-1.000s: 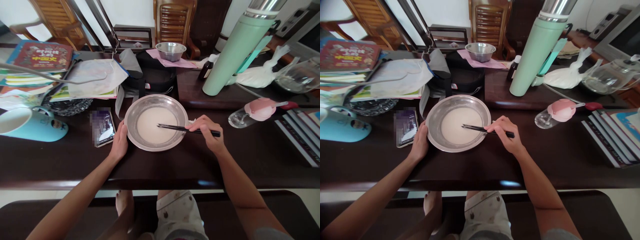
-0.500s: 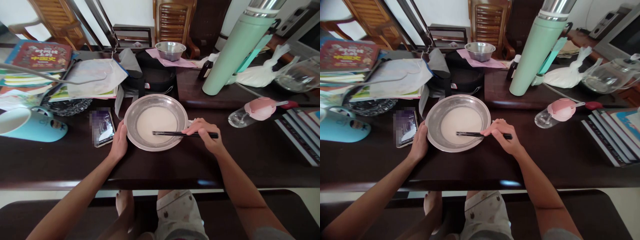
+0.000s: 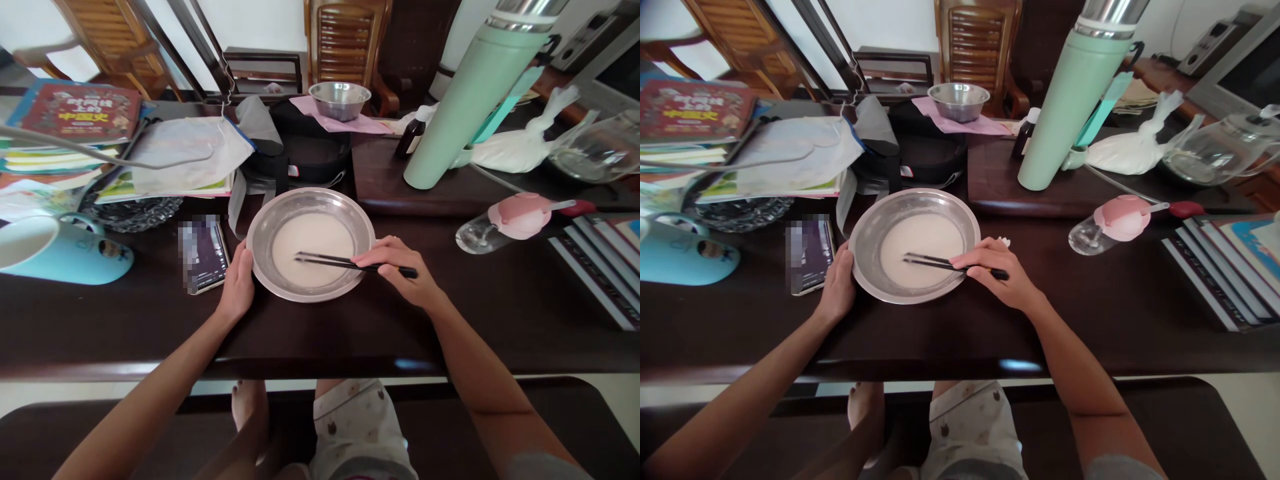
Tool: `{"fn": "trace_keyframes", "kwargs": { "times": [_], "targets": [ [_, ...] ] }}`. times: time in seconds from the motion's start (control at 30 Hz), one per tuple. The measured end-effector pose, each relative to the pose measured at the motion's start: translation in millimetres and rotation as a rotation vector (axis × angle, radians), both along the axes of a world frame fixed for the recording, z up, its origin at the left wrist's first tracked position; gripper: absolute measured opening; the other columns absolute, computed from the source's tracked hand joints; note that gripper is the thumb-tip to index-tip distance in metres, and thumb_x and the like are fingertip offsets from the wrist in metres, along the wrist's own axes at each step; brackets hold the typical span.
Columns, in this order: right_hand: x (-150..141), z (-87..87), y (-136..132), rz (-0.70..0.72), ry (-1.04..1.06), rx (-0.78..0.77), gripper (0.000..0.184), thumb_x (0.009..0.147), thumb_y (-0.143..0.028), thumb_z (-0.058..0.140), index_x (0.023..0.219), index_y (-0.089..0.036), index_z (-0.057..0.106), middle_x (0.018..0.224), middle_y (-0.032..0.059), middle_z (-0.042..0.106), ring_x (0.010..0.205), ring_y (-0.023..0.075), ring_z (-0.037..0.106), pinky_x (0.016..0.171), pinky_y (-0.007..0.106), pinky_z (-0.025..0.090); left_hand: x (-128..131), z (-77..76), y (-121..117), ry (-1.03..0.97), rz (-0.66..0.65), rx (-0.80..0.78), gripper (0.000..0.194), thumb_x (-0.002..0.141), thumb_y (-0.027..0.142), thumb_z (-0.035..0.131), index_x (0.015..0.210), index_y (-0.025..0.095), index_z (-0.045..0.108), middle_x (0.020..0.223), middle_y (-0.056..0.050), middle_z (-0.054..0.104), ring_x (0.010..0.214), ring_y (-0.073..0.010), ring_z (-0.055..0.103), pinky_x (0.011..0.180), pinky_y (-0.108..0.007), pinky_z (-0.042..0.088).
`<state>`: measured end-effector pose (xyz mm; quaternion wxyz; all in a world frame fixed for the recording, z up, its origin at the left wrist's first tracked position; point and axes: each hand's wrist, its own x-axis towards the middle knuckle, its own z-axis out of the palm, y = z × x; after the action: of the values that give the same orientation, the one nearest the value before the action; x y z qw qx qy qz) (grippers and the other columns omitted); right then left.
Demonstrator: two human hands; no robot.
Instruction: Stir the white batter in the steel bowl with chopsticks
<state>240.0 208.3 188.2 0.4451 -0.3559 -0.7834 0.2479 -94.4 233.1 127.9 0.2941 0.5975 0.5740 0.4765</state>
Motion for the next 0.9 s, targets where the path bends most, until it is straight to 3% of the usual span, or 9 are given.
{"fn": "trace_keyframes", "kwargs": {
  "times": [0.17,0.27,0.37,0.47,0.57,0.77,0.9],
  "targets": [
    [3.7,-2.6,-0.7,-0.115,0.112,0.058,0.036,0.109,-0.038,0.049,0.097,-0.031,0.082,0.096,0.0017,0.087,0.083,0.0227,0.070,0.081,0.044,0.050,0.3,-0.2,-0.3,-0.009,-0.006,0.005,0.076,0.099,0.079,0.040,0.132,0.016,0.068,0.139,-0.016,0.069,0.136,-0.0348,0.060,0.122,-0.051,0.043],
    [3.6,-2.4,-1.4,-0.024,0.150,0.043,0.038,0.110,-0.035,0.046,0.100,-0.031,0.083,0.093,0.0013,0.086,0.079,0.0214,0.071,0.080,0.044,0.049,-0.2,-0.6,-0.2,-0.010,-0.001,0.003,0.077,0.099,0.079,0.041,0.133,0.016,0.069,0.139,-0.016,0.070,0.135,-0.0349,0.061,0.121,-0.050,0.044],
    [0.6,-1.4,-0.2,0.053,0.046,0.023,0.031,0.108,-0.038,0.052,0.107,-0.030,0.082,0.103,0.0014,0.087,0.087,0.0217,0.072,0.084,0.042,0.052,-0.5,-0.7,0.1,0.001,0.007,0.004,0.079,0.097,0.081,0.041,0.132,0.015,0.069,0.140,-0.016,0.069,0.134,-0.0343,0.062,0.119,-0.047,0.046],
    [0.8,-1.6,0.5,-0.022,0.009,0.043,0.027,0.106,-0.039,0.057,0.108,-0.030,0.082,0.108,0.0013,0.086,0.091,0.0225,0.070,0.086,0.042,0.052,-0.5,-1.0,0.6,0.003,0.007,0.013,0.079,0.098,0.081,0.041,0.131,0.014,0.068,0.140,-0.016,0.070,0.135,-0.0331,0.062,0.119,-0.046,0.046],
    [3.8,-2.2,-0.6,-0.097,0.099,0.054,0.032,0.108,-0.035,0.052,0.105,-0.032,0.083,0.100,0.0009,0.086,0.086,0.0219,0.069,0.082,0.042,0.051,-0.8,-1.9,0.7,0.004,-0.004,0.023,0.079,0.098,0.081,0.040,0.130,0.014,0.068,0.140,-0.016,0.070,0.135,-0.0330,0.061,0.120,-0.047,0.045],
    [1.4,-2.5,0.1,0.040,0.027,0.019,0.031,0.107,-0.041,0.053,0.112,-0.031,0.082,0.106,0.0015,0.086,0.091,0.0222,0.069,0.084,0.041,0.052,-2.5,-4.2,0.8,0.004,0.010,0.020,0.073,0.100,0.076,0.042,0.131,0.016,0.070,0.139,-0.015,0.070,0.134,-0.0333,0.062,0.120,-0.047,0.045],
    [3.0,-4.0,0.1,-0.081,0.058,0.058,0.029,0.107,-0.038,0.055,0.108,-0.032,0.083,0.103,0.0008,0.086,0.089,0.0227,0.069,0.084,0.043,0.051,-2.2,-4.2,0.7,0.009,0.003,0.021,0.072,0.100,0.076,0.041,0.131,0.017,0.069,0.139,-0.014,0.070,0.134,-0.0319,0.062,0.119,-0.044,0.046]
  ]
}}
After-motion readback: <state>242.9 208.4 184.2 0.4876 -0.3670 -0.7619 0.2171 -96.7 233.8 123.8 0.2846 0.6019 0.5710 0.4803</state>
